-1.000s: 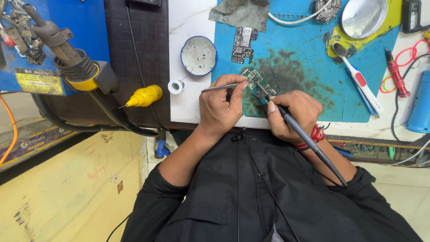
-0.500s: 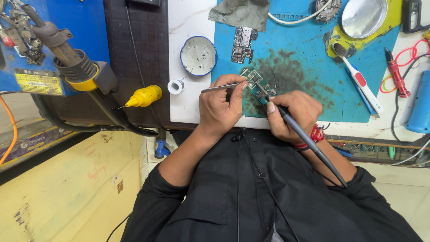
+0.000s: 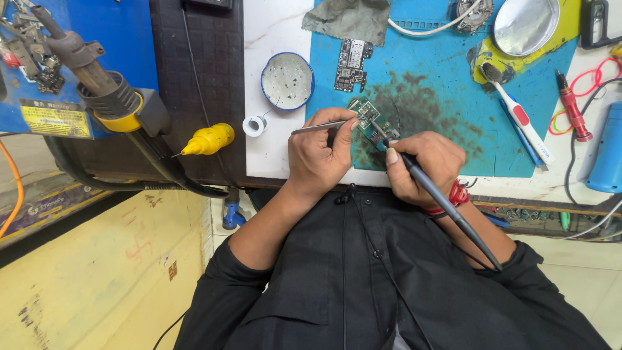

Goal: The person uses a soldering iron and tweezers to solder components on a small green circuit board. They repeatedly heat solder joints and adjust components with the tweezers while holding the board steady.

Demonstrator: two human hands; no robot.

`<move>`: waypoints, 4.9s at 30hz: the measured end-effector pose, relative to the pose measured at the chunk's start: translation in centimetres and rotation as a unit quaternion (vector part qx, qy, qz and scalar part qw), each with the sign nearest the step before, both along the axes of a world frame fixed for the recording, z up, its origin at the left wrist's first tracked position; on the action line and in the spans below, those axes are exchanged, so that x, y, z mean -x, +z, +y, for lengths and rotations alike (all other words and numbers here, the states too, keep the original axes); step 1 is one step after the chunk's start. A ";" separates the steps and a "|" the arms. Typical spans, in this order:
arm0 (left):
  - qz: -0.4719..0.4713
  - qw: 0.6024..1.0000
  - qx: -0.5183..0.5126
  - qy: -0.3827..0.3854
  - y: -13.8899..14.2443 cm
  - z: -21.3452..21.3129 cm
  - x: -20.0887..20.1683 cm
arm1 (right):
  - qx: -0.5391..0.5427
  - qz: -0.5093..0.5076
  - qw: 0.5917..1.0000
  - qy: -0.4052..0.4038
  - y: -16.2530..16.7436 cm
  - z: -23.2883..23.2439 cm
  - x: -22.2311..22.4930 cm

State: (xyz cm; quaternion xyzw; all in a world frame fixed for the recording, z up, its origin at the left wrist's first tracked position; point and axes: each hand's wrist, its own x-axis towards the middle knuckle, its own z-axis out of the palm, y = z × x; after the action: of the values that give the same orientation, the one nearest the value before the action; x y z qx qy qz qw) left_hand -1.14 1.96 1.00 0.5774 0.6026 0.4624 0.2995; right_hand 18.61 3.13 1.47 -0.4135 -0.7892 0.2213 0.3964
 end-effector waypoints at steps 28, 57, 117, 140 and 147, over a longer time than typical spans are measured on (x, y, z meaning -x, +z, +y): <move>-0.005 1.000 0.006 0.006 0.1 0.0 -0.1 | 0.005 -0.005 1.000 -0.005 0.1 -0.1 0.0; -0.003 1.000 0.007 0.005 -0.1 0.0 -0.1 | 0.010 -0.009 1.000 -0.011 0.1 0.0 0.0; -0.004 1.000 0.008 0.009 -0.2 -0.1 -0.1 | 0.010 -0.005 1.000 -0.010 0.1 0.0 0.0; 0.004 1.000 -0.005 0.003 -0.1 0.0 0.0 | 0.009 -0.002 1.000 -0.006 0.2 0.0 0.1; 0.000 1.000 -0.004 0.004 -0.1 0.0 -0.1 | 0.008 0.000 1.000 -0.003 0.2 0.0 0.0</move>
State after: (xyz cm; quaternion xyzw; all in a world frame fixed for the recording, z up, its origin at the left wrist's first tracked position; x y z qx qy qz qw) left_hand -1.09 1.92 0.89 0.5763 0.6032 0.4659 0.2950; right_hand 18.58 3.17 1.62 -0.4191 -0.7861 0.2267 0.3936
